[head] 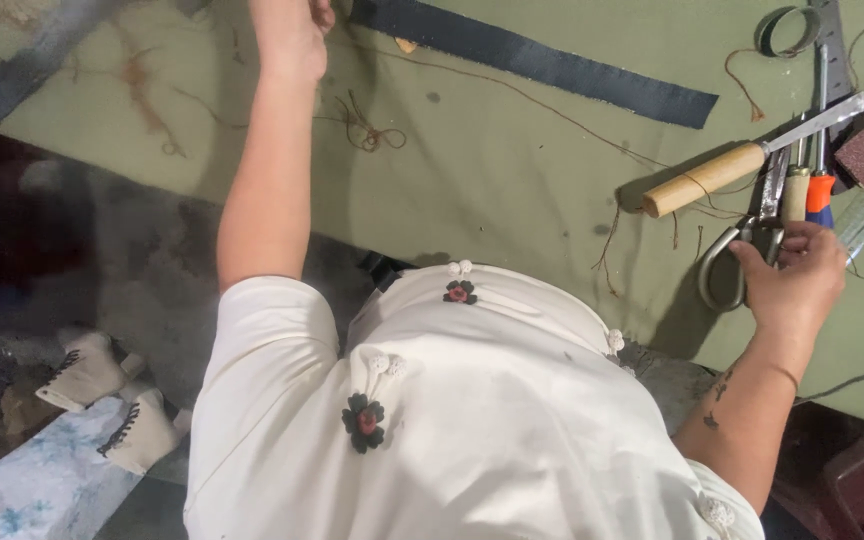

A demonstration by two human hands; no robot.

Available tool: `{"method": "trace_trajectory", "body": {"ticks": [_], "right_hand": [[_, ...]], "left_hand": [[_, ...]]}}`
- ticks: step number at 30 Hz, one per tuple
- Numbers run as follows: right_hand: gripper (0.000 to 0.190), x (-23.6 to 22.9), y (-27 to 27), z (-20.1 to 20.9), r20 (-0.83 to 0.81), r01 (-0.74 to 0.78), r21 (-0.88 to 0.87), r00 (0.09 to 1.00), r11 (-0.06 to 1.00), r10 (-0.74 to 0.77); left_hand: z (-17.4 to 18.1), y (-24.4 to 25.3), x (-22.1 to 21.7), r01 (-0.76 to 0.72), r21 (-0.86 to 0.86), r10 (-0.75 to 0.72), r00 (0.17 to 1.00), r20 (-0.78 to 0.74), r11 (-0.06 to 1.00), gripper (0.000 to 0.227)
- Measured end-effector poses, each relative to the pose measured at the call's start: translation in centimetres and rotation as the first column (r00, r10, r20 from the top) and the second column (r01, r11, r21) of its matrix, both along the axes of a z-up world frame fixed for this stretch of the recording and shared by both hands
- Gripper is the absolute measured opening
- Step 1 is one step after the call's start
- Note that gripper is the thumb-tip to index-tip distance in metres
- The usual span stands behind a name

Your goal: Cutting a strip of leather and thinning its edges using a skiving knife.

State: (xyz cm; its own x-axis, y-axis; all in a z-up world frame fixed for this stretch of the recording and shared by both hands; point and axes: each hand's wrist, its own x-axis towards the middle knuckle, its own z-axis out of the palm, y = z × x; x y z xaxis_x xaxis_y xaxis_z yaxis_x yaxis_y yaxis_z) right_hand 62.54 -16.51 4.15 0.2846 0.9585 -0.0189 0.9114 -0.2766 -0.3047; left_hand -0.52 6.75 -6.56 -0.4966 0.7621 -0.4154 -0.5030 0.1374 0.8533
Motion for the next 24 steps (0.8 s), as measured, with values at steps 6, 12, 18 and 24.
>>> {"method": "trace_trajectory", "body": {"ticks": [6, 12, 18, 24], "right_hand": [[0.051, -2.0, -0.3, 2.6, -0.163, 0.224, -0.216, 0.951, 0.950, -0.262], [0.053, 0.0, -1.4, 0.4, 0.118, 0.181, -0.347, 0.982, 0.920, -0.149], [0.012, 1.0, -3.7, -2.6, -0.686, 0.370, -0.185, 0.615, 0.910, -0.389], [0.028, -3.0, -1.0, 5.0, -0.939, 0.714, -0.125, 0.139, 0.689, -0.314]], "left_hand": [[5.7, -1.8, 3.0, 0.000, 0.077, 0.012, 0.988, -0.157, 0.997, 0.018], [4.7, -2.1, 2.9, 0.000, 0.215, 0.046, 0.976, -0.211, 0.977, 0.016], [4.5, -2.5, 2.6, 0.020, 0.204, 0.024, 0.978, -0.208, 0.979, 0.016], [5.5, -2.9, 3.1, 0.010, 0.242, 0.049, 0.970, -0.239, 0.970, 0.015]]}}
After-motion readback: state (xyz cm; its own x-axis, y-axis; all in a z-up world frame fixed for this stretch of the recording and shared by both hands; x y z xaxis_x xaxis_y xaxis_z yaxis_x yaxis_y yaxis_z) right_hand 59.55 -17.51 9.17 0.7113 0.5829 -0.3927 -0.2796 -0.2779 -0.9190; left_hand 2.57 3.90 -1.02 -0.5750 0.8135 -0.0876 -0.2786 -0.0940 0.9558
